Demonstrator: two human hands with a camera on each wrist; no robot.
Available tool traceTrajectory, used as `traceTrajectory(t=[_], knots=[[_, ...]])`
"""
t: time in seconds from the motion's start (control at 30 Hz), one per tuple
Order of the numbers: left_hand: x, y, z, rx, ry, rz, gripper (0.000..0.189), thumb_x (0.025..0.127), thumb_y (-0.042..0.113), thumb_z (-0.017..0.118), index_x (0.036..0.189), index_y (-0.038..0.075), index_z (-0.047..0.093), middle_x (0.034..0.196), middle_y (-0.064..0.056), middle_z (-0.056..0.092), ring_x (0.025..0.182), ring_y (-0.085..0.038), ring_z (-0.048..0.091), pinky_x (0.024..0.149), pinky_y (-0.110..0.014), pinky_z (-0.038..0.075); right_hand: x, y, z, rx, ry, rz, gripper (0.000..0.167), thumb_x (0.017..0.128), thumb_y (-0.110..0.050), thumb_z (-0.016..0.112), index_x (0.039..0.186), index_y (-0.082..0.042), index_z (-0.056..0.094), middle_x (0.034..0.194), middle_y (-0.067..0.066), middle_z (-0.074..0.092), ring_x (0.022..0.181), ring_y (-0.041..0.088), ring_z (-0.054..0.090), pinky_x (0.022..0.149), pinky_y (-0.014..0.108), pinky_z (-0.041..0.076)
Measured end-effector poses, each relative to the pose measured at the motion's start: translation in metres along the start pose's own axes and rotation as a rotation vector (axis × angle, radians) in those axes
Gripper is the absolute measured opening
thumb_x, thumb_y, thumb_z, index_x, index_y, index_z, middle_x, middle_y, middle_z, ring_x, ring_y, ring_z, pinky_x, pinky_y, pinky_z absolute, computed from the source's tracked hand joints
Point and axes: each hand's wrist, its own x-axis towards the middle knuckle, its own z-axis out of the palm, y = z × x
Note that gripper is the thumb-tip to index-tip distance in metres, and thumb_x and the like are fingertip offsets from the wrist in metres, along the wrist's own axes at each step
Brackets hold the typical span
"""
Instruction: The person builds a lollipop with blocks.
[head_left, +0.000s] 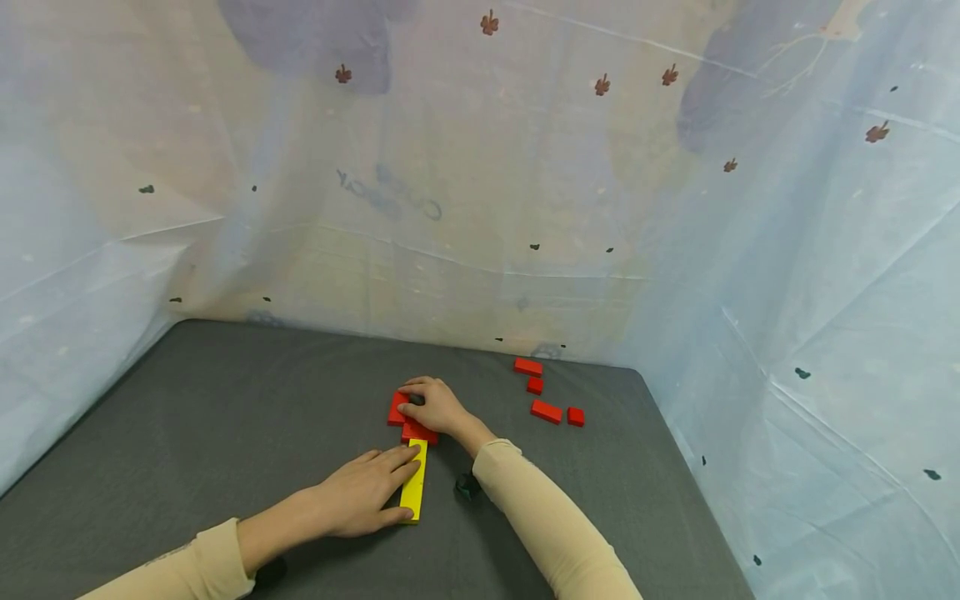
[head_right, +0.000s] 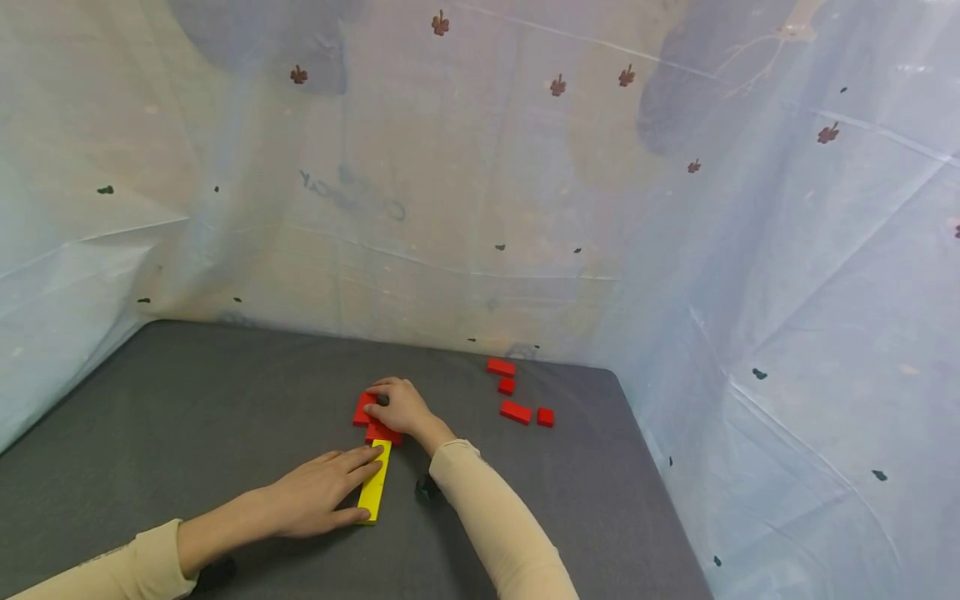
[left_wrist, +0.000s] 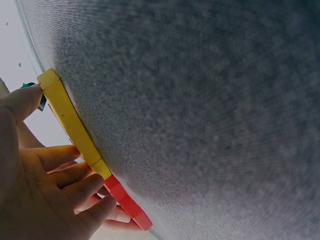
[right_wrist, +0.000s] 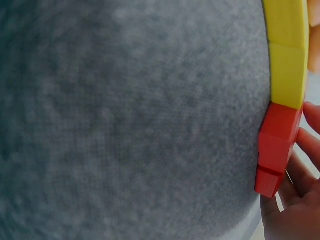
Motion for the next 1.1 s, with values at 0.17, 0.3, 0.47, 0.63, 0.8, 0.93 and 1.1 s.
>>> traceTrajectory(t=[0.17,0.3,0.47,0.63,0.8,0.93,1.1], knots=[[0.003,0.002,0.000,-0.004,0.001,0.003,0.077,0.099,0.056,0.065,0.155,0.006,0.050,0.165,-0.012,0.038,0.150,-0.030,0.040,0.116,-0.055,0.039,-0.003,0.002,-0.003,-0.008,-0.004,0.000,0.042,0.104,-0.028,0.066,0.143,-0.013,0.065,0.151,0.008,0.056,0.143,0.028,0.048,0.120,0.044,0.037],[0.005,0.002,0.000,-0.001,0.009,0.006,0.077,0.097,0.057,0.066,0.153,0.006,0.052,0.164,-0.012,0.040,0.150,-0.030,0.040,0.116,-0.056,0.039,-0.006,0.005,-0.007,0.016,-0.003,0.004,0.045,0.105,-0.029,0.065,0.147,-0.014,0.061,0.151,0.007,0.055,0.142,0.027,0.049,0.119,0.044,0.039],[0.008,0.002,0.001,0.004,0.017,0.006,0.076,0.096,0.057,0.068,0.151,0.006,0.054,0.163,-0.011,0.041,0.149,-0.031,0.041,0.115,-0.058,0.039,-0.013,0.006,-0.017,0.076,0.024,-0.008,0.047,0.104,-0.028,0.066,0.148,-0.012,0.060,0.151,0.008,0.056,0.141,0.028,0.050,0.117,0.046,0.041],[0.010,0.001,-0.001,0.013,0.050,0.013,0.075,0.095,0.055,0.070,0.149,0.005,0.056,0.162,-0.012,0.043,0.147,-0.031,0.043,0.113,-0.058,0.042,-0.026,0.012,-0.031,0.131,0.052,-0.020,0.048,0.105,-0.028,0.065,0.149,-0.012,0.059,0.153,0.007,0.053,0.143,0.029,0.048,0.115,0.050,0.042],[0.017,-0.004,-0.007,-0.020,0.101,-0.030,0.073,0.096,0.050,0.072,0.149,0.004,0.056,0.161,-0.013,0.044,0.147,-0.032,0.044,0.113,-0.060,0.040,-0.043,0.021,-0.051,0.132,0.098,-0.039,0.048,0.105,-0.027,0.064,0.151,-0.013,0.057,0.155,0.007,0.051,0.144,0.030,0.046,0.114,0.053,0.043],[0.023,-0.011,-0.012,-0.040,0.142,-0.073,0.074,0.096,0.047,0.073,0.152,0.003,0.052,0.162,-0.015,0.043,0.148,-0.034,0.042,0.114,-0.063,0.038,-0.058,0.032,-0.068,0.106,0.154,-0.048,0.048,0.105,-0.025,0.065,0.150,-0.014,0.057,0.154,0.007,0.052,0.143,0.030,0.048,0.114,0.053,0.043],[0.028,-0.021,-0.013,-0.034,0.189,-0.094,0.074,0.096,0.044,0.074,0.152,0.002,0.051,0.162,-0.015,0.043,0.146,-0.037,0.044,0.114,-0.064,0.038,-0.078,0.052,-0.090,0.098,0.205,-0.020,0.049,0.104,-0.024,0.066,0.151,-0.013,0.057,0.155,0.009,0.051,0.144,0.032,0.047,0.113,0.056,0.043]])
